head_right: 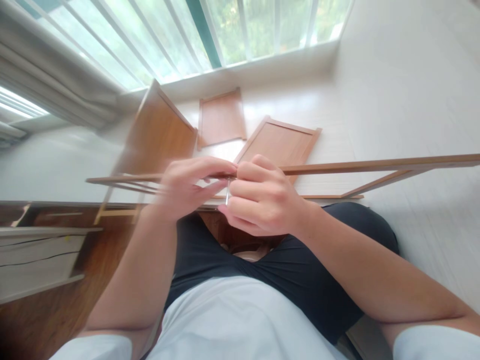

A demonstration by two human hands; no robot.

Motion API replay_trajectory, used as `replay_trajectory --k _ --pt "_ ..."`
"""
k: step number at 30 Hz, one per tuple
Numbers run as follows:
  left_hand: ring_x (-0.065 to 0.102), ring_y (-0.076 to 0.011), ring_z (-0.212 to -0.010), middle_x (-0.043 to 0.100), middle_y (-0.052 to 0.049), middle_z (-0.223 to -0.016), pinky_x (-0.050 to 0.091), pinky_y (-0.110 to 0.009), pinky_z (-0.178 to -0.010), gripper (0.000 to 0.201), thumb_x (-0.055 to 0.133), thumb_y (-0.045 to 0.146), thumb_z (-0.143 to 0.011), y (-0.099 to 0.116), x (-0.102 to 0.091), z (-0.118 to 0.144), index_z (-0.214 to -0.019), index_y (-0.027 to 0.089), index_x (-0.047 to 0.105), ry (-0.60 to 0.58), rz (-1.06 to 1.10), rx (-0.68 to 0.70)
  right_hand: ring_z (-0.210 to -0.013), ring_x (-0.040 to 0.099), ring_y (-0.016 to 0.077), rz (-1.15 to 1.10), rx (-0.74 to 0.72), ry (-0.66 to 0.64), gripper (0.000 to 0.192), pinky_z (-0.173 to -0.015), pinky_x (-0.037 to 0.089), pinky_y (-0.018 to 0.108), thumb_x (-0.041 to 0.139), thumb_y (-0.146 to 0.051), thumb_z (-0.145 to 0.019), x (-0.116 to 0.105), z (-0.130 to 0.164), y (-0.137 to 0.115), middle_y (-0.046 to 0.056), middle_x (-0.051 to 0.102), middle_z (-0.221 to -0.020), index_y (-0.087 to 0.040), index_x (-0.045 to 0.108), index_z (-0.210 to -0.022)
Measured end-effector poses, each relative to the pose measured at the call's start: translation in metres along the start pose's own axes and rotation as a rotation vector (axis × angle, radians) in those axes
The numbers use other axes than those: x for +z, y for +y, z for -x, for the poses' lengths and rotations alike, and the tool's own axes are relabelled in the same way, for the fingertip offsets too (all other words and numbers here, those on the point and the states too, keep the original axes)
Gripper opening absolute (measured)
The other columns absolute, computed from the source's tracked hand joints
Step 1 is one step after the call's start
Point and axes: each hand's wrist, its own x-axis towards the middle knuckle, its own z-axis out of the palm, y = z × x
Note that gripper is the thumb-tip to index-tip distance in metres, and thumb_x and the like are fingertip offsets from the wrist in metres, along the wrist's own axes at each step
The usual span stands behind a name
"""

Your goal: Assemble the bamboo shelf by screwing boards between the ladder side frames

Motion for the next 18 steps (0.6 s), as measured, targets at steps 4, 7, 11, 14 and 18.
replay_trajectory --k 4,7,11,14,18 --pt "0.073 -0.0129 -0.092 0.080 0.000 -0.106 0.053 -0.021 -0.085 0.017 0.062 0.023 -0.096 0.0009 -0.0007 -0.0007 -0.109 0.022 0.074 0.008 0.001 -0.001 -0.071 0.050 0.0152 0.001 -0.009 -0.005 0.037 -0.067 0.039 0.033 0.071 -0.022 -0.089 -0.0008 0.0024 0.0006 -0.001 0.054 -0.063 -0.020 0.046 -0.062" --pt "0.073 -0.0127 -0.093 0.080 0.000 -0.105 0.053 -0.020 -0.084 0.017 0.062 0.024 -0.096 0.0006 -0.0009 -0.0005 -0.109 0.023 0.074 0.002 0.003 -0.011 -0.065 0.045 0.0138 -0.001 -0.016 -0.018 0.038 -0.060 0.035 0.032 0.072 -0.021 -0.089 -0.0021 0.0036 0.0011 -0.002 0.051 -0.060 -0.020 0.046 -0.061" --pt "0.074 -0.0133 -0.093 0.080 -0.001 -0.107 0.054 -0.020 -0.083 0.018 0.061 0.026 -0.097 -0.0013 0.0003 0.0001 -0.109 0.023 0.074 -0.004 0.006 -0.013 -0.059 0.041 0.0125 -0.010 -0.018 -0.029 0.038 -0.056 0.034 0.031 0.071 -0.020 -0.090 -0.0027 0.0033 0.0007 -0.003 0.050 -0.059 -0.020 0.046 -0.061" --pt "0.074 -0.0137 -0.093 0.080 -0.001 -0.107 0.054 -0.021 -0.081 0.019 0.060 0.028 -0.098 -0.0020 0.0015 -0.0002 -0.109 0.024 0.075 0.002 -0.009 -0.032 -0.058 0.040 0.0125 -0.031 -0.062 -0.060 0.039 -0.056 0.035 0.031 0.071 -0.021 -0.090 -0.0034 0.0021 -0.0017 -0.003 0.051 -0.060 -0.020 0.045 -0.060" --pt "0.074 -0.0130 -0.092 0.080 -0.001 -0.107 0.055 -0.020 -0.081 0.020 0.059 0.026 -0.098 -0.0018 0.0018 -0.0013 -0.109 0.024 0.076 0.010 -0.028 -0.048 -0.058 0.040 0.0126 -0.102 -0.106 -0.088 0.041 -0.057 0.037 0.031 0.071 -0.021 -0.090 -0.0062 0.0008 -0.0044 -0.003 0.051 -0.059 -0.021 0.043 -0.059"
